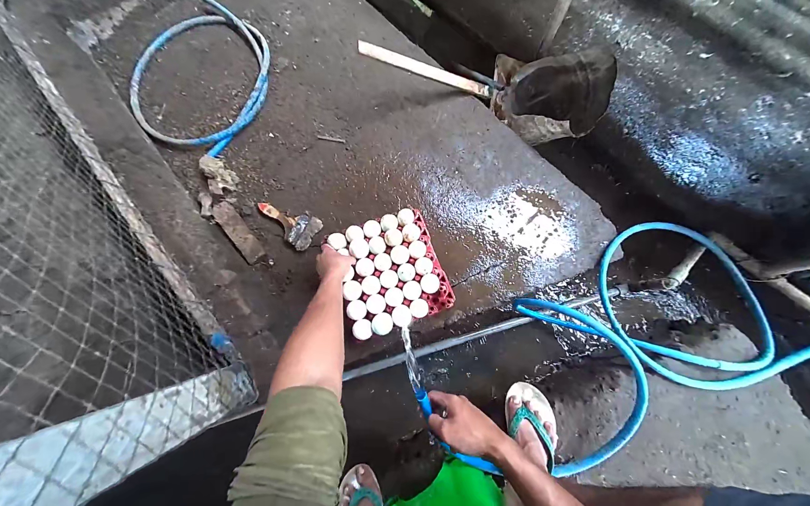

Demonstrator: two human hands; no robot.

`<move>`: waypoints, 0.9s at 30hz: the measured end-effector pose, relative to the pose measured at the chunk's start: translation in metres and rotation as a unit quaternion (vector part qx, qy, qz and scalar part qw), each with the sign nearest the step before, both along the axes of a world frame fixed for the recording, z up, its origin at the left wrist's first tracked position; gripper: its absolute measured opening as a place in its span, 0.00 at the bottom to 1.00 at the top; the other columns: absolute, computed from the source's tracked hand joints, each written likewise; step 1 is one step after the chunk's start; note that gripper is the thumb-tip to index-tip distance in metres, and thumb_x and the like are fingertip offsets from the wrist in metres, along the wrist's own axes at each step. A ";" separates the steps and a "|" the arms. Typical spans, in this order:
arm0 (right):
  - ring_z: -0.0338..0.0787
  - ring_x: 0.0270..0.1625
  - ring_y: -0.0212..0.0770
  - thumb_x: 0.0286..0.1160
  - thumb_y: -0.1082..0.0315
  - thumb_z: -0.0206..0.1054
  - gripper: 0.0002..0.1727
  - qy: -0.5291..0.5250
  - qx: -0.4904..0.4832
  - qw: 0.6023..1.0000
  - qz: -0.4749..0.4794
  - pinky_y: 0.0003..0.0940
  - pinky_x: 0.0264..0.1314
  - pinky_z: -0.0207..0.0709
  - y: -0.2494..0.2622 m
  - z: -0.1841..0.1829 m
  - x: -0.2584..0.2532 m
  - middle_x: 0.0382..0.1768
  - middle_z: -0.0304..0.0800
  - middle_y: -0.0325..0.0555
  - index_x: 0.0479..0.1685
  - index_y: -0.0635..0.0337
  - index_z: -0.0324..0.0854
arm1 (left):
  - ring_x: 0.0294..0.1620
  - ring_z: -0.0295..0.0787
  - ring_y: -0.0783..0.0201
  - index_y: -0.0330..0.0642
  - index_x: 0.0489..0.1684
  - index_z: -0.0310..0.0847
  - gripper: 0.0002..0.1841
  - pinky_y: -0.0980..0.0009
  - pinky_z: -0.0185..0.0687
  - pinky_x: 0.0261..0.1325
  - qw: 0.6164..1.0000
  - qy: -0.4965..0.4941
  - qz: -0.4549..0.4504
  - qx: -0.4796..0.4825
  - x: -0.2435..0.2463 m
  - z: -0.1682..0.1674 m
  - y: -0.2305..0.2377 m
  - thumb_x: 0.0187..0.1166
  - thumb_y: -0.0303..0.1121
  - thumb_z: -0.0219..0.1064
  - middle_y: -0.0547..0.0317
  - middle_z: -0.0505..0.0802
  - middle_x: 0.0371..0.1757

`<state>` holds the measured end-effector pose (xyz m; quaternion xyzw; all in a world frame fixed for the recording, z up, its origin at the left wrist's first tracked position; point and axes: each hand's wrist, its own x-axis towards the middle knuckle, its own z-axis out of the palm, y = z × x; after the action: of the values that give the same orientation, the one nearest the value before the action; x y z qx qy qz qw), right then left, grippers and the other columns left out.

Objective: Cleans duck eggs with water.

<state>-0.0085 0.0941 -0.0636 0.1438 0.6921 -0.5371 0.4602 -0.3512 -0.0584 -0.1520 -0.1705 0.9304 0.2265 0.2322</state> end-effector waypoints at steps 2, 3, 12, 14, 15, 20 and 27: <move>0.90 0.49 0.49 0.84 0.60 0.56 0.19 0.004 0.003 1.000 0.006 0.53 0.53 0.81 0.001 0.001 -0.001 0.51 0.90 0.53 0.68 0.54 0.80 | 0.72 0.80 0.31 0.31 0.76 0.71 0.42 0.33 0.75 0.70 0.999 -0.006 -0.028 -0.037 -0.003 0.005 0.002 0.60 0.40 0.84 0.26 0.83 0.69; 0.90 0.51 0.49 0.84 0.60 0.56 0.19 0.004 0.004 1.000 0.009 0.54 0.56 0.80 0.001 0.001 -0.001 0.52 0.90 0.53 0.68 0.54 0.80 | 0.72 0.80 0.31 0.31 0.75 0.73 0.40 0.33 0.75 0.69 0.998 -0.010 -0.039 -0.045 -0.003 0.005 0.001 0.62 0.41 0.83 0.27 0.83 0.69; 0.90 0.57 0.50 0.84 0.60 0.57 0.20 0.009 0.010 1.000 0.017 0.56 0.62 0.79 0.001 0.000 0.000 0.57 0.90 0.53 0.70 0.52 0.80 | 0.73 0.80 0.36 0.34 0.69 0.78 0.34 0.37 0.74 0.73 0.997 0.018 -0.064 -0.035 0.004 -0.001 -0.007 0.71 0.50 0.77 0.32 0.86 0.67; 0.90 0.57 0.50 0.84 0.60 0.56 0.20 0.013 0.013 1.000 0.017 0.56 0.61 0.79 0.001 0.000 0.000 0.56 0.90 0.53 0.70 0.53 0.80 | 0.73 0.80 0.35 0.33 0.69 0.78 0.34 0.37 0.73 0.72 0.996 0.037 -0.070 -0.032 0.008 -0.002 -0.010 0.72 0.52 0.76 0.32 0.86 0.66; 0.90 0.57 0.51 0.84 0.60 0.56 0.20 0.012 0.015 1.000 0.017 0.56 0.62 0.79 0.001 0.000 0.000 0.56 0.90 0.53 0.70 0.53 0.80 | 0.72 0.81 0.36 0.33 0.69 0.78 0.34 0.37 0.74 0.72 0.996 0.046 -0.069 -0.030 0.009 -0.003 -0.010 0.73 0.53 0.75 0.32 0.86 0.66; 0.90 0.59 0.53 0.84 0.60 0.56 0.20 0.012 0.021 0.999 0.027 0.58 0.63 0.78 0.000 0.000 0.000 0.56 0.90 0.54 0.69 0.53 0.80 | 0.69 0.83 0.37 0.33 0.65 0.81 0.30 0.39 0.73 0.73 0.994 0.106 -0.004 0.035 0.018 -0.007 -0.016 0.74 0.50 0.74 0.33 0.89 0.62; 0.90 0.58 0.53 0.85 0.59 0.56 0.19 0.023 0.035 0.998 0.043 0.58 0.62 0.78 -0.003 0.001 -0.003 0.55 0.90 0.54 0.69 0.53 0.80 | 0.55 0.89 0.45 0.34 0.70 0.76 0.26 0.45 0.85 0.57 0.927 0.182 0.208 0.251 0.031 -0.013 -0.031 0.80 0.43 0.69 0.37 0.89 0.57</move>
<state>-0.0116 0.0915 -0.0622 0.1171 0.7266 -0.4953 0.4615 -0.3200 -0.0893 -0.1652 -0.2525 0.8127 0.5235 0.0416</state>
